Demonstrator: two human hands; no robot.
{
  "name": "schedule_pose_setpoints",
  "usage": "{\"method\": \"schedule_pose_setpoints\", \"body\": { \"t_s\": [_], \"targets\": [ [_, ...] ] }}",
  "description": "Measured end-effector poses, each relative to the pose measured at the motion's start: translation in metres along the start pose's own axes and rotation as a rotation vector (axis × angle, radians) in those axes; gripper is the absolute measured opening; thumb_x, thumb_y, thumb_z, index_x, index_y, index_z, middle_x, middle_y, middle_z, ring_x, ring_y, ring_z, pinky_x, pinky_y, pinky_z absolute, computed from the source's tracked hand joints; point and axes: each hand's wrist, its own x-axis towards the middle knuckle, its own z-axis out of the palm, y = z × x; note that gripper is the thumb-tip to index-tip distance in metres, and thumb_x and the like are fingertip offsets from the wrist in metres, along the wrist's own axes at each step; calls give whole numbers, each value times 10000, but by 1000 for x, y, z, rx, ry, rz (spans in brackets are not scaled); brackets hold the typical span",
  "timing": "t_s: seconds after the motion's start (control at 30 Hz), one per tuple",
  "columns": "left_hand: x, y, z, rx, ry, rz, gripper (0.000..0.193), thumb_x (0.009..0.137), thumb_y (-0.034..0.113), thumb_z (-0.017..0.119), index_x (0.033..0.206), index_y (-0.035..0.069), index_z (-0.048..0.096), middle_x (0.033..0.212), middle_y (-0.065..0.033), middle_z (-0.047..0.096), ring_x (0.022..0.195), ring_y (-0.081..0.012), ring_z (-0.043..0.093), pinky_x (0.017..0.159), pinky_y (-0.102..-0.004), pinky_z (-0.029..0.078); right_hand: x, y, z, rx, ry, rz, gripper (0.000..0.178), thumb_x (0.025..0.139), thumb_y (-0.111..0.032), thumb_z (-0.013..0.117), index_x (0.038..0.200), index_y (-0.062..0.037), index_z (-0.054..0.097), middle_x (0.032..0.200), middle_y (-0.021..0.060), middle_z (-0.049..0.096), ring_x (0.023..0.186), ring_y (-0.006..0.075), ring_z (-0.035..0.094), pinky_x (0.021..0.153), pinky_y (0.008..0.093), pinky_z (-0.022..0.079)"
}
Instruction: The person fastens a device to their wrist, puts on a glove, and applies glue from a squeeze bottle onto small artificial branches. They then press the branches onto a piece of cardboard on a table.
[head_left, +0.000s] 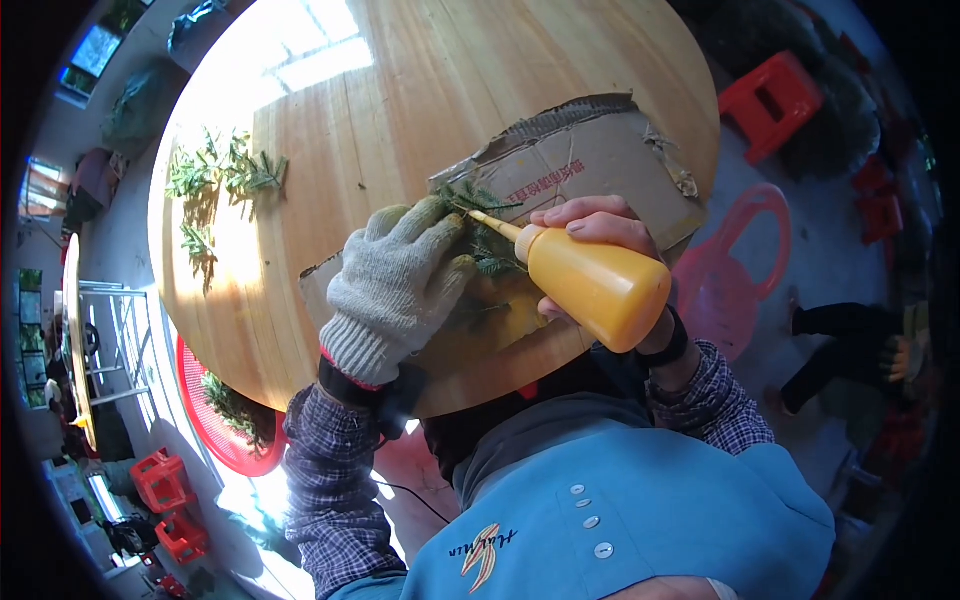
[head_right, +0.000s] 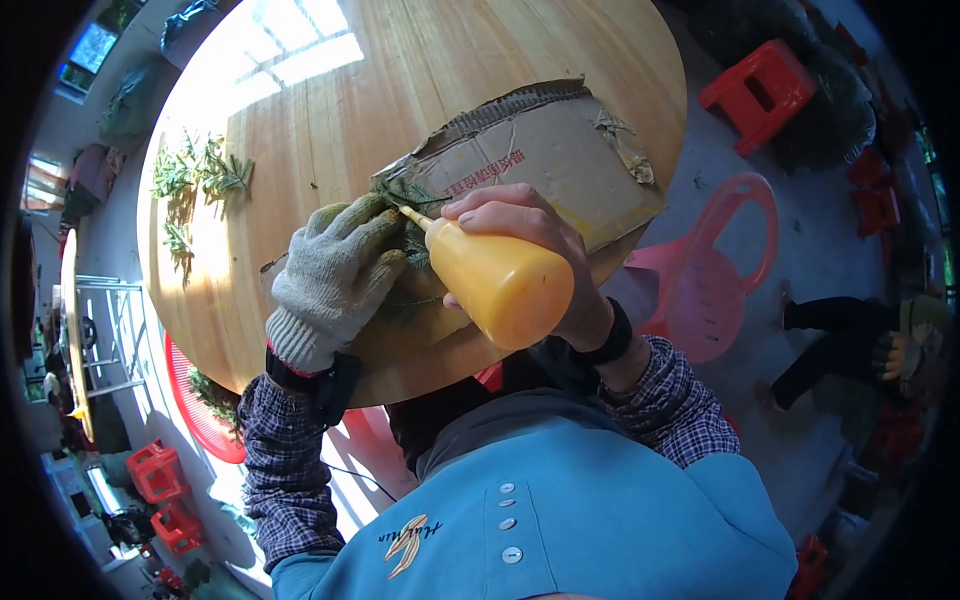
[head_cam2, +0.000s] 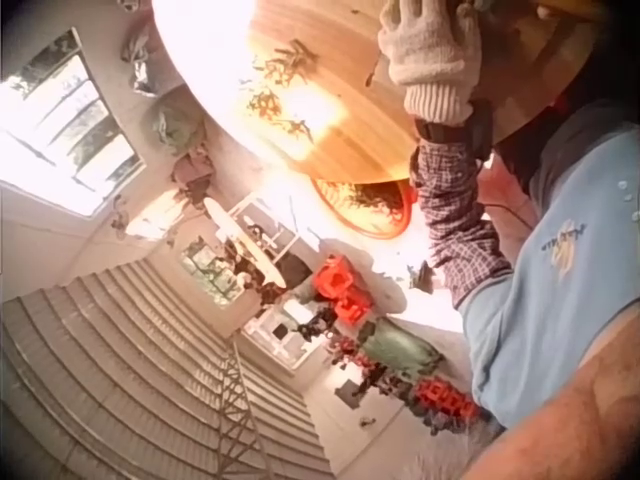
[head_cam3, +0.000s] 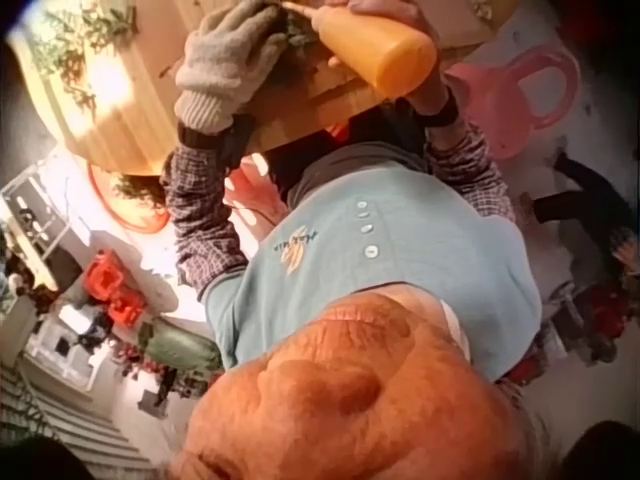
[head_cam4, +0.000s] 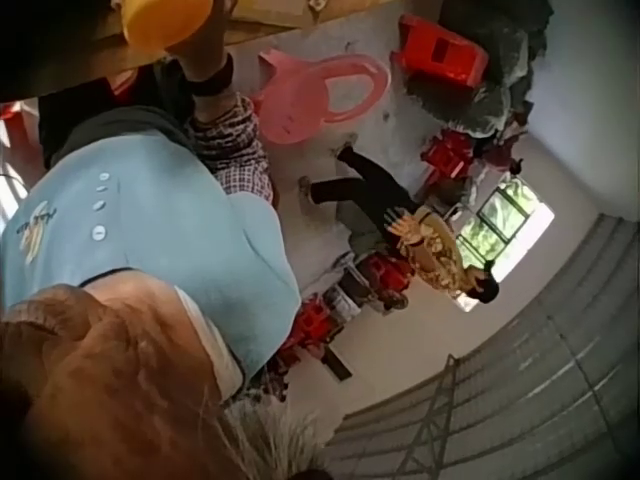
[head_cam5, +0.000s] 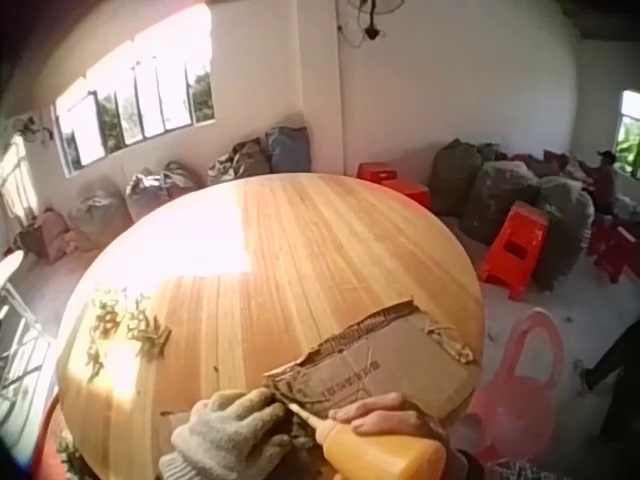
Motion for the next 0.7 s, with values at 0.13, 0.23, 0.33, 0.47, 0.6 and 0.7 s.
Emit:
{"method": "schedule_pose_setpoints", "body": {
  "t_s": [0.13,0.23,0.33,0.47,0.6,0.7],
  "targets": [
    [-1,1,-3,-1,-5,4,374,828,205,719,1172,65,675,1246,-136,649,1066,-377,612,902,-462,523,-1,-1,0,-10,7,-10,673,748,-99,884,1262,-91,450,1241,168,535,1144,324,622,959,461,566],
    [-1,0,-3,0,-10,6,375,826,205,721,1171,64,676,1245,-135,650,1065,-378,613,902,-462,523,-2,-1,1,-10,18,-16,669,749,-98,883,1260,-89,451,1239,167,536,1140,321,625,956,457,566],
    [-2,-8,1,-3,-7,20,375,825,204,721,1169,63,677,1244,-134,651,1066,-378,613,902,-461,523,-3,1,6,-26,21,3,663,752,-98,882,1258,-86,453,1235,167,538,1137,318,626,954,455,566],
    [2,-22,6,3,7,42,374,822,207,724,1165,63,680,1245,-130,652,1070,-375,614,903,-460,522,-2,10,12,-35,45,-6,655,756,-94,879,1255,-83,455,1236,170,534,1136,320,626,955,453,565],
    [25,-14,10,-15,37,86,372,822,209,725,1162,64,681,1245,-136,652,1079,-379,612,914,-457,515,4,15,-14,-42,75,-29,641,758,-103,880,1248,-79,467,1224,174,549,1122,324,637,952,446,566],
    [63,28,14,15,9,77,378,804,208,721,1150,62,683,1224,-138,657,1074,-372,606,905,-460,499,-1,0,-62,-65,121,15,626,760,-121,884,1241,-74,486,1209,173,571,1105,328,652,940,436,570]
  ]
}}
